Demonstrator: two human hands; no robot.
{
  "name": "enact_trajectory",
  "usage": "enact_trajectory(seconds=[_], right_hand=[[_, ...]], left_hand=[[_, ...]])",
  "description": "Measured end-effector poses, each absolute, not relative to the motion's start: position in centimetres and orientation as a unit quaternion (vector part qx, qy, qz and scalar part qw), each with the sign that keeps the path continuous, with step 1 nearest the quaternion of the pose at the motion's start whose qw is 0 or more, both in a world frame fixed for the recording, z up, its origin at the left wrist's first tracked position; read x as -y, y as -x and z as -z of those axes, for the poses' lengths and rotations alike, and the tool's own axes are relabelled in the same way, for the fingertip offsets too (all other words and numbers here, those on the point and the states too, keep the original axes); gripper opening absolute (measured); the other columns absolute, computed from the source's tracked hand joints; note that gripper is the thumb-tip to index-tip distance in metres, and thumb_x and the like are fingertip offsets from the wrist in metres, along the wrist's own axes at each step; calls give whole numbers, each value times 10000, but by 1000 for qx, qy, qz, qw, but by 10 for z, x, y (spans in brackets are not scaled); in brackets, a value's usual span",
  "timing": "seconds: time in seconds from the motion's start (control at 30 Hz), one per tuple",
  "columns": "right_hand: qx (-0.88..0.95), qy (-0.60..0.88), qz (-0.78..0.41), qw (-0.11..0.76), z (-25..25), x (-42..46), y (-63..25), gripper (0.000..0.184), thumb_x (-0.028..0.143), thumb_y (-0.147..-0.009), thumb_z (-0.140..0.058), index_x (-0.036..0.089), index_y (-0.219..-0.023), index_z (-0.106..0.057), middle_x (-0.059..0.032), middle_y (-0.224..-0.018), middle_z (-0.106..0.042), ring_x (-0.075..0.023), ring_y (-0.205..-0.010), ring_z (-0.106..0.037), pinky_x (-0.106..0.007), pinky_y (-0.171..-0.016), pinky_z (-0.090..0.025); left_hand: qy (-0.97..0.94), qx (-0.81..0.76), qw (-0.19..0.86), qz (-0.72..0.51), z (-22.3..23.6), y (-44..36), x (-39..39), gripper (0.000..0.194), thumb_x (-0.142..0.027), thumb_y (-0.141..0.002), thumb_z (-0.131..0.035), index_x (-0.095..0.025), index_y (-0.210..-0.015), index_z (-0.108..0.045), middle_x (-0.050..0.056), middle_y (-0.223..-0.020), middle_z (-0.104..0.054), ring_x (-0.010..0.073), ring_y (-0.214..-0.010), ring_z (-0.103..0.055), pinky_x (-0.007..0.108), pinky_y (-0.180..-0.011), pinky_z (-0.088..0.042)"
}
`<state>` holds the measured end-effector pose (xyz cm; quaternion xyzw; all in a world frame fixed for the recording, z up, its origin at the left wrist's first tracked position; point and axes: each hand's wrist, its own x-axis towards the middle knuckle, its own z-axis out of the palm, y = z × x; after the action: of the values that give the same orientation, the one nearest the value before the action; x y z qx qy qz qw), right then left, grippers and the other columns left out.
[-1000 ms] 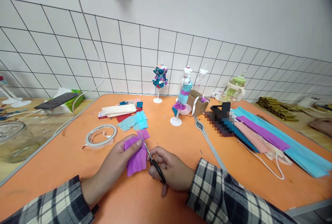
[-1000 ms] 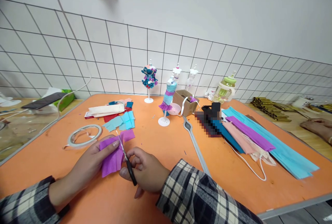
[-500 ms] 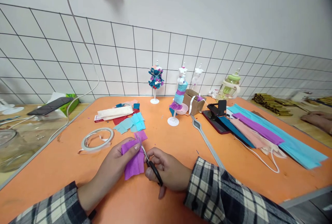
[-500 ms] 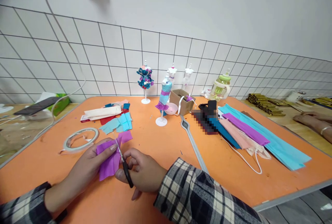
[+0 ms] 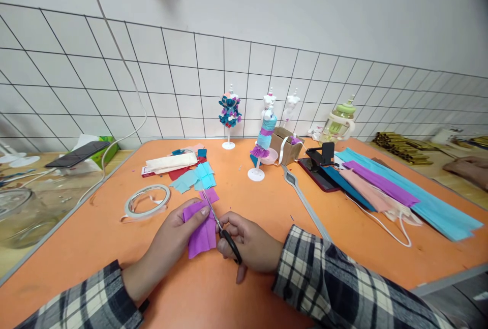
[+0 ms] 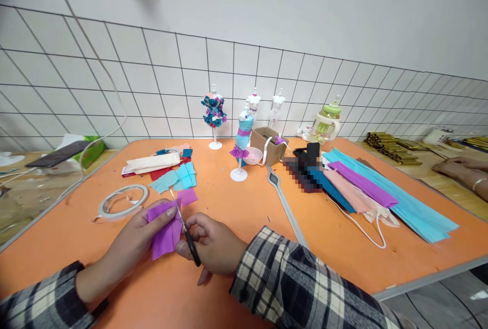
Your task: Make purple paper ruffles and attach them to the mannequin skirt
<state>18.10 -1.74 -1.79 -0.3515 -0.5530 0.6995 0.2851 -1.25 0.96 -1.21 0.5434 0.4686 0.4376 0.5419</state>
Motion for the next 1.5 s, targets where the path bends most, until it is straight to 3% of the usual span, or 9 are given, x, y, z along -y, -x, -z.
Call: enact_trajectory(seconds=[0.83,1.27,1.5], right_hand=[[561,367,-686,284,8,17,-182,483,480,-729,-755,234,-1036,-474,47,-769,-472,-94,-630,-455,-189,-364,-534],[563,370,-682,285,9,16,-182,456,488,-747,-751,232,-1020,-491,58,-741,-454,-81,-605,-455,-179,-372,-535],[561,367,-686,283,8,16,-185,520,508,-735,-770,235,-1078,-490,45,-816,-454,-79,-634,-449,-173,-391,-528]], left_hand=[[-534,-449,581,-419,9,11,-9,363,-542,-788,-762,-194,-782,-659,16,-712,-717,177,-621,-629,280,-602,-509],[-533,-450,586,-413,9,11,-9,368,-546,-793,-758,-192,-780,-661,27,-727,-719,182,-639,-633,284,-604,-515],[-532,-442,585,-424,10,12,-8,355,-534,-792,-763,-191,-789,-669,21,-730,-697,180,-655,-621,281,-615,-513]])
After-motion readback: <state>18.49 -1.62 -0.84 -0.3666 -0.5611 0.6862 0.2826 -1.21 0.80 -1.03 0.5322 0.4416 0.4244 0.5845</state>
